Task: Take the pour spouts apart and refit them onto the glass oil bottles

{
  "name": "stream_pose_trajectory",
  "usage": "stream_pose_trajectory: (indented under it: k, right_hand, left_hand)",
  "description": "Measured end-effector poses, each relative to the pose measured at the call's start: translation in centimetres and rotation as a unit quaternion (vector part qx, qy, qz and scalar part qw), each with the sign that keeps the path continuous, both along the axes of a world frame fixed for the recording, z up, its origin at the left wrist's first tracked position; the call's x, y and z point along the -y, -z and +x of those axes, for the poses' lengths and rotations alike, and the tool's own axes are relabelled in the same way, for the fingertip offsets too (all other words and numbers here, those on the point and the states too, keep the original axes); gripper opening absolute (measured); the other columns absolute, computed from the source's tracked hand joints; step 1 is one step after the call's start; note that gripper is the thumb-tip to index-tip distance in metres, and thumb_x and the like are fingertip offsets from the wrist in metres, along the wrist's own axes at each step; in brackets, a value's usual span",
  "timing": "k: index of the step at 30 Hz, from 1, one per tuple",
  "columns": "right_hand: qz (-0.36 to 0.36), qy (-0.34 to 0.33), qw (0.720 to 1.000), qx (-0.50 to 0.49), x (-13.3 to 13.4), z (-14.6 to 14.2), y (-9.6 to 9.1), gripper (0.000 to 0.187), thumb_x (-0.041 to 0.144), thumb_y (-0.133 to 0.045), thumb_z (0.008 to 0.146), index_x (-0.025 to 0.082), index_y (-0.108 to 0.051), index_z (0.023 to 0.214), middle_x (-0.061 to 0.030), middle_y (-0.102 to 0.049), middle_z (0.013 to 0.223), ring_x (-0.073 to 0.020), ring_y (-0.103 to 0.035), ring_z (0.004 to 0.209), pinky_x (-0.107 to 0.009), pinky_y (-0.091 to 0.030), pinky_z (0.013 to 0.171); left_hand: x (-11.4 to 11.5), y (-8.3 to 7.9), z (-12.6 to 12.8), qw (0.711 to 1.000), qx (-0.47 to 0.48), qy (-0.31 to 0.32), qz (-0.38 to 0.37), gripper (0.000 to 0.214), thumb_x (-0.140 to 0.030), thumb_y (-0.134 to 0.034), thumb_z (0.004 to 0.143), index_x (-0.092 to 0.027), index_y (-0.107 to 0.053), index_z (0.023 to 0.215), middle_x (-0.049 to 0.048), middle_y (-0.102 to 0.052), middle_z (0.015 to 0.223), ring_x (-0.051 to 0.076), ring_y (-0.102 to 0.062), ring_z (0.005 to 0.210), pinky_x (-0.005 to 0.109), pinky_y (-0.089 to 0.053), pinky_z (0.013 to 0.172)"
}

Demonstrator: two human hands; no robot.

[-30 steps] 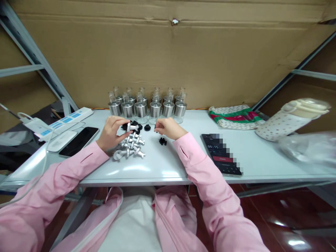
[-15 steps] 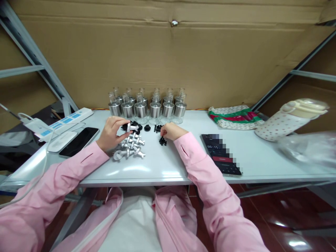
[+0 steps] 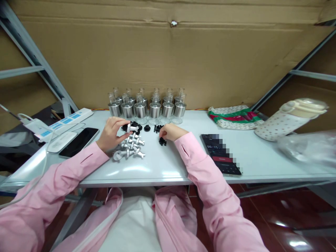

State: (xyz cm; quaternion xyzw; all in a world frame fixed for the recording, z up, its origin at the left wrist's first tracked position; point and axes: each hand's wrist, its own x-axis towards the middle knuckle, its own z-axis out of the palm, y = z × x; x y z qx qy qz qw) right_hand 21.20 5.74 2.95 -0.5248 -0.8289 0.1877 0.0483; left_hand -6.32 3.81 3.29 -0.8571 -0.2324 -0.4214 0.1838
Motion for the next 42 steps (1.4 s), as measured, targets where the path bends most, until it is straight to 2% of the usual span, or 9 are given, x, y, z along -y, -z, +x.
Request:
stream_pose_trajectory:
  k: [6, 12, 22, 25, 28, 30, 33, 36, 42]
  right_hand:
    - [-0.035, -0.010, 0.999, -0.006, 0.2, 0.7, -0.6, 0.030, 0.001, -0.059, 0.062, 0.015, -0.071, 0.087, -0.0037, -0.072, 0.076, -0.0161, -0.065, 0.071, -0.023, -0.049, 0.067]
    - [-0.128, -0.003, 0.991, 0.044, 0.7, 0.8, -1.2, 0.055, 0.014, -0.073, 0.054, 0.017, -0.062, 0.107, -0.0025, -0.069, 0.091, -0.0162, -0.063, 0.074, -0.023, -0.047, 0.063]
    - [-0.135, 0.002, 0.989, 0.053, 0.8, 0.8, -0.8, 0.057, 0.019, -0.073, 0.054, 0.018, -0.058, 0.109, -0.0007, -0.066, 0.088, -0.0149, -0.061, 0.073, -0.022, -0.044, 0.063]
    - [-0.139, -0.004, 0.990, 0.032, 0.9, 1.1, -1.1, 0.053, 0.022, -0.071, 0.059, 0.017, -0.056, 0.109, -0.0010, -0.067, 0.084, -0.0147, -0.061, 0.071, -0.023, -0.044, 0.064]
    - [-0.134, 0.013, 0.991, 0.018, 1.0, 1.2, -1.6, 0.036, 0.024, -0.062, 0.071, 0.015, -0.057, 0.106, -0.0019, -0.066, 0.078, -0.0132, -0.060, 0.065, -0.023, -0.044, 0.064]
    - [-0.133, 0.027, 0.990, 0.024, 1.1, 1.2, -1.7, 0.025, 0.023, -0.057, 0.075, 0.014, -0.058, 0.098, -0.0017, -0.066, 0.072, -0.0124, -0.059, 0.062, -0.023, -0.044, 0.064]
    - [-0.140, 0.039, 0.989, 0.041, 1.1, 1.2, -1.6, 0.012, 0.022, -0.059, 0.074, 0.015, -0.059, 0.084, -0.0014, -0.065, 0.069, -0.0124, -0.059, 0.061, -0.023, -0.044, 0.062]
    - [-0.137, 0.046, 0.988, 0.051, 1.0, 1.3, -1.4, 0.010, 0.024, -0.061, 0.074, 0.016, -0.057, 0.078, -0.0011, -0.064, 0.067, -0.0124, -0.058, 0.060, -0.022, -0.043, 0.060]
    - [-0.137, 0.057, 0.987, 0.057, 0.9, 1.3, -1.2, 0.014, 0.022, -0.063, 0.071, 0.016, -0.056, 0.082, -0.0019, -0.065, 0.073, -0.0125, -0.059, 0.062, -0.021, -0.042, 0.057]
  left_hand:
    - [0.0, -0.1, 0.0, 1.000, -0.004, 0.007, 0.009, 0.029, -0.028, -0.059, 0.083, -0.018, -0.051, 0.109, 0.0074, -0.062, 0.095, 0.020, -0.057, 0.086, 0.034, -0.042, 0.075]
    - [0.0, -0.1, 0.0, 1.000, -0.013, -0.005, 0.005, 0.029, -0.030, -0.058, 0.084, -0.018, -0.051, 0.109, 0.0074, -0.062, 0.095, 0.020, -0.058, 0.086, 0.034, -0.043, 0.075]
    - [-0.1, 0.0, 0.0, 1.000, -0.010, -0.006, -0.005, 0.029, -0.029, -0.058, 0.084, -0.018, -0.051, 0.109, 0.0072, -0.062, 0.095, 0.020, -0.057, 0.086, 0.034, -0.042, 0.076]
    - [-0.1, 0.0, 0.0, 1.000, -0.007, 0.002, 0.003, 0.030, -0.028, -0.060, 0.083, -0.018, -0.050, 0.110, 0.0074, -0.062, 0.095, 0.020, -0.057, 0.086, 0.034, -0.042, 0.075]
    - [0.0, 0.0, 0.0, 1.000, -0.008, 0.008, 0.013, 0.031, -0.027, -0.061, 0.082, -0.017, -0.050, 0.110, 0.0075, -0.062, 0.094, 0.020, -0.057, 0.085, 0.033, -0.043, 0.075]
    - [0.0, 0.0, 0.0, 1.000, -0.008, 0.008, 0.015, 0.031, -0.027, -0.061, 0.082, -0.017, -0.050, 0.110, 0.0074, -0.061, 0.094, 0.020, -0.056, 0.085, 0.033, -0.043, 0.075]
    - [0.0, 0.0, 0.0, 1.000, -0.007, 0.009, 0.012, 0.031, -0.027, -0.061, 0.082, -0.017, -0.050, 0.109, 0.0076, -0.061, 0.094, 0.020, -0.056, 0.084, 0.033, -0.043, 0.074]
    - [-0.1, 0.1, 0.0, 1.000, -0.007, 0.011, 0.008, 0.031, -0.027, -0.060, 0.082, -0.017, -0.051, 0.110, 0.0077, -0.061, 0.094, 0.020, -0.057, 0.085, 0.034, -0.042, 0.075]
    - [-0.1, 0.0, 0.0, 1.000, -0.008, 0.009, 0.005, 0.029, -0.028, -0.059, 0.083, -0.018, -0.051, 0.110, 0.0071, -0.062, 0.095, 0.020, -0.057, 0.086, 0.034, -0.042, 0.076]
